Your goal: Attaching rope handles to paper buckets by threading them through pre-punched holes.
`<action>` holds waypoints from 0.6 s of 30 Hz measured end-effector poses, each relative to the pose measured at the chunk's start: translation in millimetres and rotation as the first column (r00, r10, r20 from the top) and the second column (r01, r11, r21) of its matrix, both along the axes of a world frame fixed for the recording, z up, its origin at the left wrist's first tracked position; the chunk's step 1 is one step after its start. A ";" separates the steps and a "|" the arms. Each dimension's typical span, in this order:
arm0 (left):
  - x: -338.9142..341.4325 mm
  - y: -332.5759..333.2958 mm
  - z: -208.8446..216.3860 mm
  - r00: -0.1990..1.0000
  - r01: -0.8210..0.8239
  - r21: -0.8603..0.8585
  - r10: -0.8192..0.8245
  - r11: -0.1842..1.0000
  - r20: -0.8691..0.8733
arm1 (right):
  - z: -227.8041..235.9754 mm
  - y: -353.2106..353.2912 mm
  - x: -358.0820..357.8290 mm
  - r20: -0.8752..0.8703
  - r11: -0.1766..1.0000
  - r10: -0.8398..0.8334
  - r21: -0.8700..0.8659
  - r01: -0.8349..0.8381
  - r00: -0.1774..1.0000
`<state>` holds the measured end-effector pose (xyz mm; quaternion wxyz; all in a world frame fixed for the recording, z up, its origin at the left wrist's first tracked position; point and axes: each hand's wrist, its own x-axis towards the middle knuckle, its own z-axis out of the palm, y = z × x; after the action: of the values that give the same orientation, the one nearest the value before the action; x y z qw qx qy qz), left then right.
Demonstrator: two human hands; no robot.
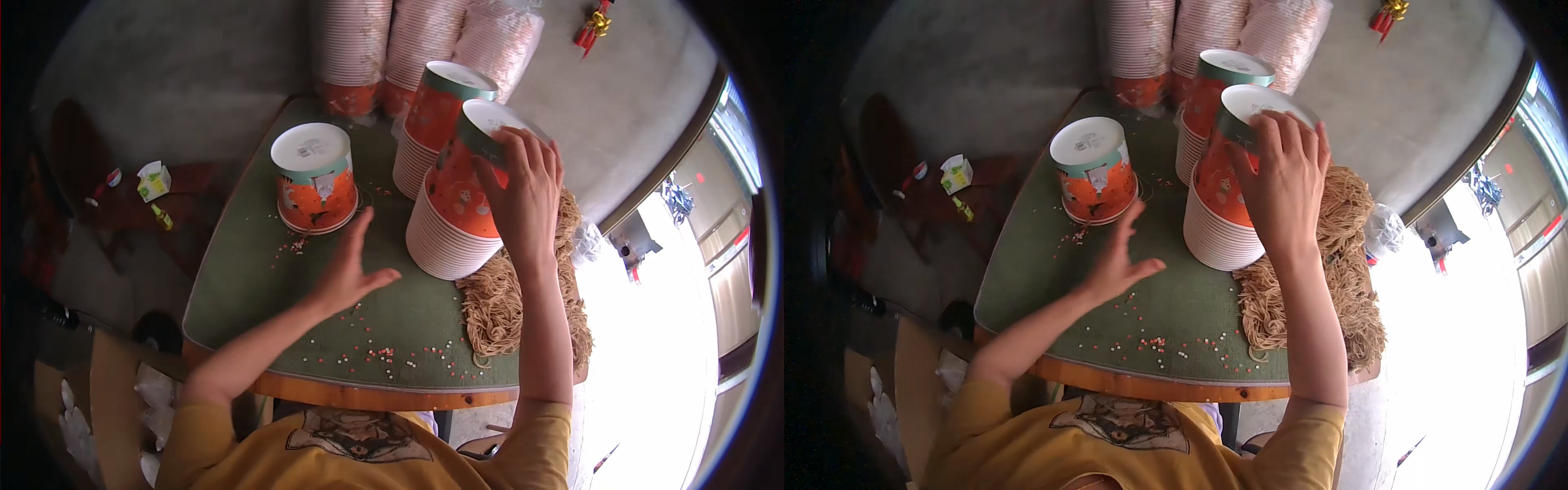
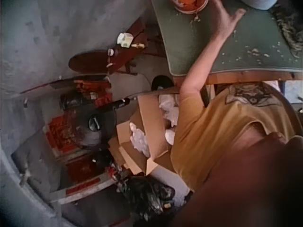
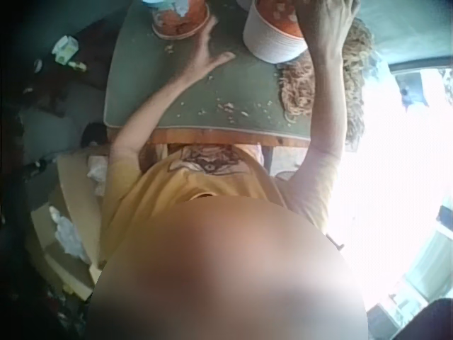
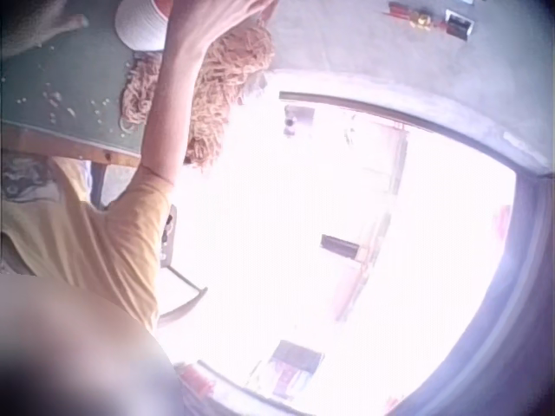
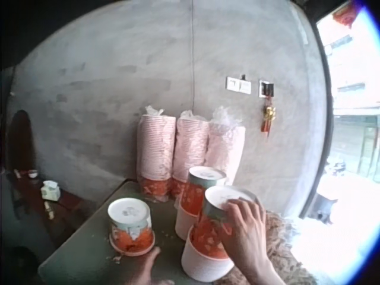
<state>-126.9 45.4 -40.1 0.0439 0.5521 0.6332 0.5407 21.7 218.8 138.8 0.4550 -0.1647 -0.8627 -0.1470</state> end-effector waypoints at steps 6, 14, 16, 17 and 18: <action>42.5 101.2 14.8 0.988 -0.064 0.286 0.020 0.956 0.155 | 19.9 7.2 -7.8 -0.100 0.951 0.248 -0.162 -0.262 0.964; 39.4 121.8 8.2 0.988 -0.072 0.400 0.010 0.914 0.155 | 37.0 22.2 -5.9 -0.248 0.881 0.350 -0.240 -0.408 0.903; 38.7 121.6 5.2 0.988 -0.089 0.381 0.033 0.920 0.152 | 46.3 23.2 -2.6 -0.317 0.848 0.382 -0.254 -0.466 0.868; 37.2 122.0 3.5 0.988 -0.101 0.361 0.052 0.927 0.142 | 52.2 23.0 -1.0 -0.349 0.838 0.399 -0.238 -0.491 0.848; 35.6 122.6 2.1 0.989 -0.111 0.342 0.069 0.933 0.132 | 60.5 22.9 3.5 -0.350 0.847 0.413 -0.193 -0.496 0.841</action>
<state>-91.3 167.9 -38.0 -0.0421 0.4886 0.5486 0.6772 25.1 241.7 199.3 0.5727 -0.0352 -0.8110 0.1143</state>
